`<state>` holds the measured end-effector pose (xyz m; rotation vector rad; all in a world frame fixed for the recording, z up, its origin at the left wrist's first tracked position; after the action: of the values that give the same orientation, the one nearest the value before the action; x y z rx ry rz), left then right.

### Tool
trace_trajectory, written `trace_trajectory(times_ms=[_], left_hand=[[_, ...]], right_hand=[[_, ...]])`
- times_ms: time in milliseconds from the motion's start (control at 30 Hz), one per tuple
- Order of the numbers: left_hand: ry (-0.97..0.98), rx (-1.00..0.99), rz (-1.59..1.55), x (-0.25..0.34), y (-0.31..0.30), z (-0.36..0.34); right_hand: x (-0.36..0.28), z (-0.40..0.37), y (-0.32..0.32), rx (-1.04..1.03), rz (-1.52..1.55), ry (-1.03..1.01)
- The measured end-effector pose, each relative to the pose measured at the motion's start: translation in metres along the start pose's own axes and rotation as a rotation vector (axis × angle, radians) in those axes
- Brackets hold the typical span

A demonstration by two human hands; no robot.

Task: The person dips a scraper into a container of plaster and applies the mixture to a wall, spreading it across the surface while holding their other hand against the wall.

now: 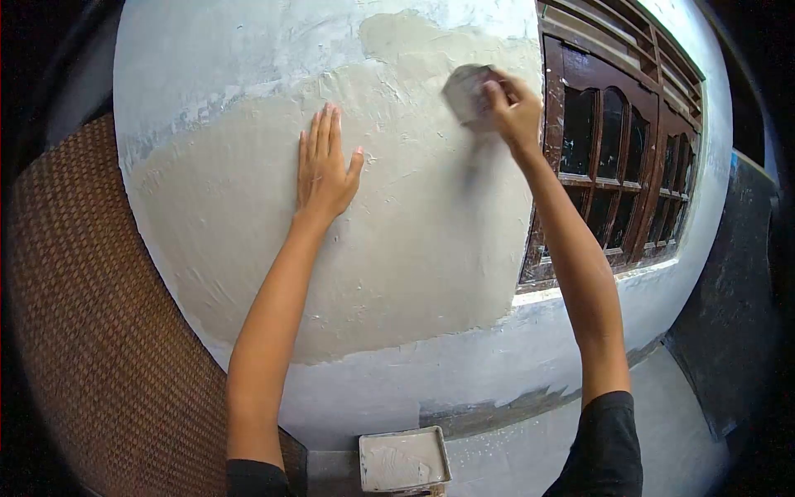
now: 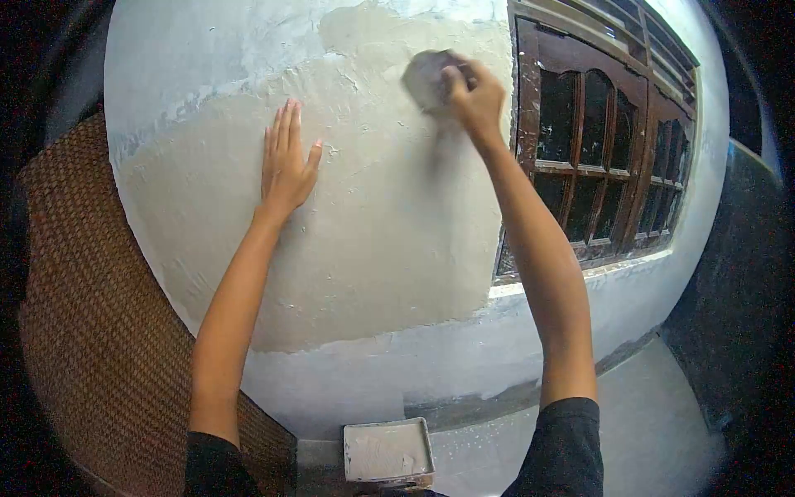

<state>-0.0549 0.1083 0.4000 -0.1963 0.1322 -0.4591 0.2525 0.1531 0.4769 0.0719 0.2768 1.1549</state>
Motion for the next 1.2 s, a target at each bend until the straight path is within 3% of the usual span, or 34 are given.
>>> trace_trajectory(times_ms=[33,67,133,200,267,333,400,467,533,600,667,733,833,867,900,933,1067,1200], left_hand=[[-0.009,-0.021,0.003,0.001,0.0,-0.003],[-0.012,-0.021,0.011,0.002,-0.002,-0.005],[0.0,-0.022,-0.021,0.006,-0.001,-0.012],[-0.012,-0.036,-0.011,0.009,0.001,-0.017],[-0.022,-0.05,0.0,0.014,0.004,-0.022],[-0.028,-0.071,-0.01,0.019,0.003,-0.027],[-0.033,-0.087,-0.023,0.022,-0.003,-0.034],[-0.041,-0.1,-0.034,0.021,-0.01,-0.041],[-0.069,-0.147,-0.016,0.017,-0.012,-0.052],[-0.074,-0.165,-0.012,0.013,-0.012,-0.062],[-0.074,-0.183,-0.014,0.014,-0.013,-0.071],[-0.069,-0.201,-0.032,0.016,-0.018,-0.079],[-0.088,-0.235,-0.042,0.013,-0.033,-0.098],[-0.094,-0.236,-0.04,0.009,-0.04,-0.105],[-0.109,-0.244,-0.057,0.004,-0.046,-0.115],[-0.127,-0.254,-0.078,0.0,-0.051,-0.126],[-0.205,-0.292,-0.12,-0.015,-0.067,-0.184],[-0.295,-0.36,-0.194,-0.023,-0.073,-0.261]], right_hand=[[-0.009,0.003,-0.017,0.077,-0.12,0.127],[0.005,0.011,-0.024,0.144,-0.124,0.105],[-0.002,0.007,-0.021,0.2,0.18,0.088],[-0.017,-0.007,0.0,-0.027,0.235,-0.007],[-0.016,-0.024,0.022,-0.216,0.018,-0.154],[-0.014,-0.026,0.021,-0.212,-0.072,-0.131],[0.007,-0.007,0.002,-0.014,0.009,0.017],[0.001,0.001,-0.026,0.232,-0.134,0.062],[-0.004,-0.004,-0.024,0.239,0.097,0.079],[-0.01,-0.021,0.0,-0.011,0.198,0.063],[-0.025,-0.043,0.017,-0.242,-0.075,-0.104],[-0.012,-0.042,0.018,-0.205,-0.087,-0.09],[-0.002,-0.027,-0.03,0.196,-0.16,0.1],[-0.007,-0.028,-0.043,0.283,-0.272,0.142],[-0.023,-0.035,-0.052,0.333,-0.252,0.267],[-0.007,-0.04,-0.053,0.356,-0.161,0.262],[0.005,-0.104,-0.033,0.136,0.001,0.344],[-0.011,-0.22,-0.006,-0.105,0.09,0.571]])
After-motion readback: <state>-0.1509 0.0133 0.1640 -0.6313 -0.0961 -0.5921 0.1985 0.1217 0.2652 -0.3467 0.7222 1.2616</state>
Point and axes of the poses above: each hand's wrist, its own z-axis towards the middle knuckle, its own y-axis out of the palm, x = y × z, the point moved 6 cm from there along z, towards the middle knuckle, and after that the axes turned 6 degrees about -z, right-handed, at the moved point
